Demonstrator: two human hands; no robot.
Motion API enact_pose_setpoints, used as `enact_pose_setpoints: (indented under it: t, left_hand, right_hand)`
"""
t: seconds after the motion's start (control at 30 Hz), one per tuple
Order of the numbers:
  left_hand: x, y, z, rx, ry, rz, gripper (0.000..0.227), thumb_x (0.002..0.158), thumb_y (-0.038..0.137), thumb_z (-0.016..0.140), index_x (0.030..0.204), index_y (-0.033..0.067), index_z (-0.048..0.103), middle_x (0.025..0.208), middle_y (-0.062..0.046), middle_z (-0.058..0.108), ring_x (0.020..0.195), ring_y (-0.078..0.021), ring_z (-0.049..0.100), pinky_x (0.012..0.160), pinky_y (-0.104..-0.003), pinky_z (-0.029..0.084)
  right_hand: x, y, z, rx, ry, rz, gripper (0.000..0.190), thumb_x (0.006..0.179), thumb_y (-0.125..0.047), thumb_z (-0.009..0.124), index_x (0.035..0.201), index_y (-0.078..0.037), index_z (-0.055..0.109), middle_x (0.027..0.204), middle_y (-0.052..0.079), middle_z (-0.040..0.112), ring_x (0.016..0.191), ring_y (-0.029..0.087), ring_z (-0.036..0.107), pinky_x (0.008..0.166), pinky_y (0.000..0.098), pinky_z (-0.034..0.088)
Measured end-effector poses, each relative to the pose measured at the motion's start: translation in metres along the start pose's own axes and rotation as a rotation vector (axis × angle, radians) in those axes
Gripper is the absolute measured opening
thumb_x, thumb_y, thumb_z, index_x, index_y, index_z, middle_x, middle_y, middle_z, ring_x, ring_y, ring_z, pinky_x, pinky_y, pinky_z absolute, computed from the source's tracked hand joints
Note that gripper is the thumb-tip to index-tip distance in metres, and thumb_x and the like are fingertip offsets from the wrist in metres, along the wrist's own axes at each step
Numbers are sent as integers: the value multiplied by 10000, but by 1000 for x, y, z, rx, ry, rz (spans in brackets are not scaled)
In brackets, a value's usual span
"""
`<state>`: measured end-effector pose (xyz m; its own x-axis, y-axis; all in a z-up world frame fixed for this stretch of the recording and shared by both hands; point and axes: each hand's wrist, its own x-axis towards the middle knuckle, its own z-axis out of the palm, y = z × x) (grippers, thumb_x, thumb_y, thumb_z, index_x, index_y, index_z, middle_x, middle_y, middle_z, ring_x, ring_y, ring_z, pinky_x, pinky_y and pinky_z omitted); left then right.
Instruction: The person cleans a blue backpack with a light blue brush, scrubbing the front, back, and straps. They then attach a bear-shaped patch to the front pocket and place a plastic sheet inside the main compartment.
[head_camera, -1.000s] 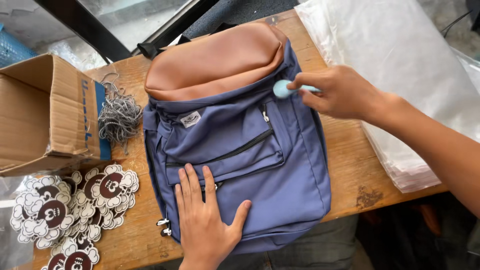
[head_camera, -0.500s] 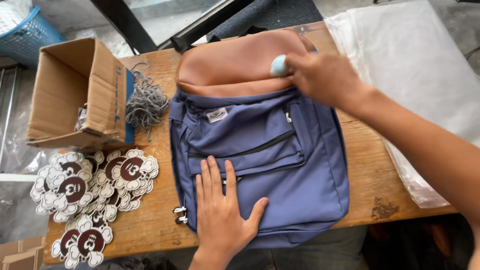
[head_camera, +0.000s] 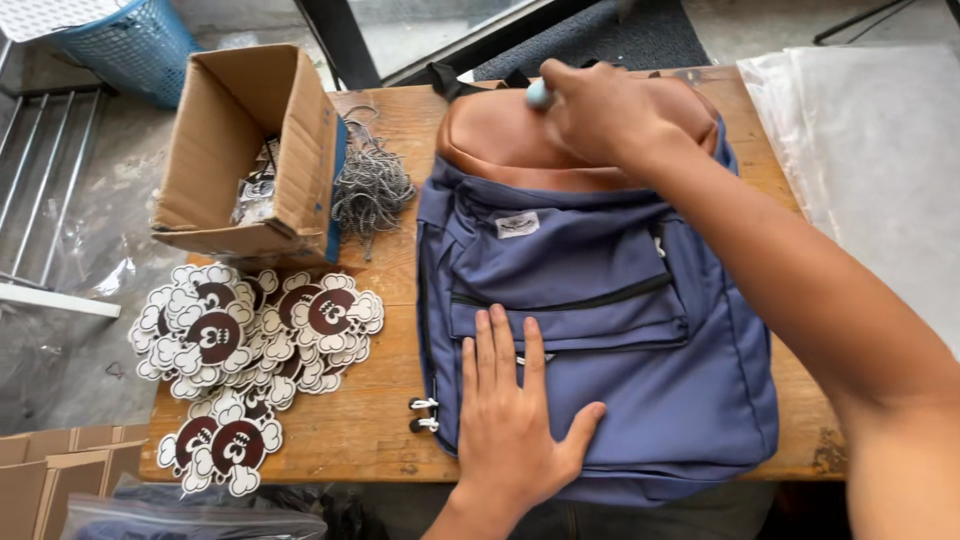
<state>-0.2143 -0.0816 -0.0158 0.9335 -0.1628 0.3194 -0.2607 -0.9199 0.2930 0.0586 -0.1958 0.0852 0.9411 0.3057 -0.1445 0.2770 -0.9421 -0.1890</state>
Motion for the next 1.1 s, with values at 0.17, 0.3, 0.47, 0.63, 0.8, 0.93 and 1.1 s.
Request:
enact_pose_setpoints:
  t: [0.17,0.3,0.47,0.63,0.8,0.93,1.1]
  left_hand:
    - [-2,-16,-23,-466,93,18,708,897,363,725,1439,-29,492,1545,-302,409,1491,-512,340,1225,-631,249]
    - [-22,-28,-49,-529,333,117,321,960,209,624,1195,-9,653,1174,-133,748,1148,-361,753,1046,-492,493]
    - [-69,-47,-42,-347,476,-144,300,920,273,642,1123,59,698,1184,-118,706,1151,-339,676,1030,-450,518]
    - [-85,-80,-39,-260,300,-84,303,917,309,698,1155,121,701,1192,-74,679,1010,-246,664,848,-393,457]
    - [-88,-82,-45,-125,179,-194,640,831,676,656,1250,192,659,1107,-32,631,913,-281,585,767,-438,416]
    - [-80,-86,-30,-71,129,-227,551,798,655,707,1158,239,671,1036,-58,564,934,-239,596,768,-441,400]
    - [-78,-82,-12,-80,161,-150,543,792,618,738,1189,249,700,1065,-44,621,944,-249,605,749,-437,383]
  right_hand:
    - [7,9,22,224,107,-421,175,964,-222,565,1134,-197,603,1004,138,730,849,393,666,695,498,424]
    - [61,55,35,-247,198,-127,226,1055,-325,496,1183,-141,529,974,332,711,859,610,668,638,665,489]
    - [29,-3,17,62,141,-174,339,994,-239,455,1292,-132,574,995,397,653,876,644,582,703,661,419]
    - [77,-6,43,-151,240,-243,199,1005,-234,526,1150,-115,594,939,311,716,820,585,658,611,682,472]
    - [-63,-98,-60,-210,-88,110,415,992,-616,440,1397,-592,532,1302,2,692,1083,353,706,753,583,524]
    - [22,-22,26,-29,32,-250,280,957,-391,611,1229,-345,660,1007,201,741,930,432,702,748,550,491]
    - [-2,175,6,-260,84,260,208,1072,-314,517,1159,-138,588,586,200,573,499,374,623,418,542,506]
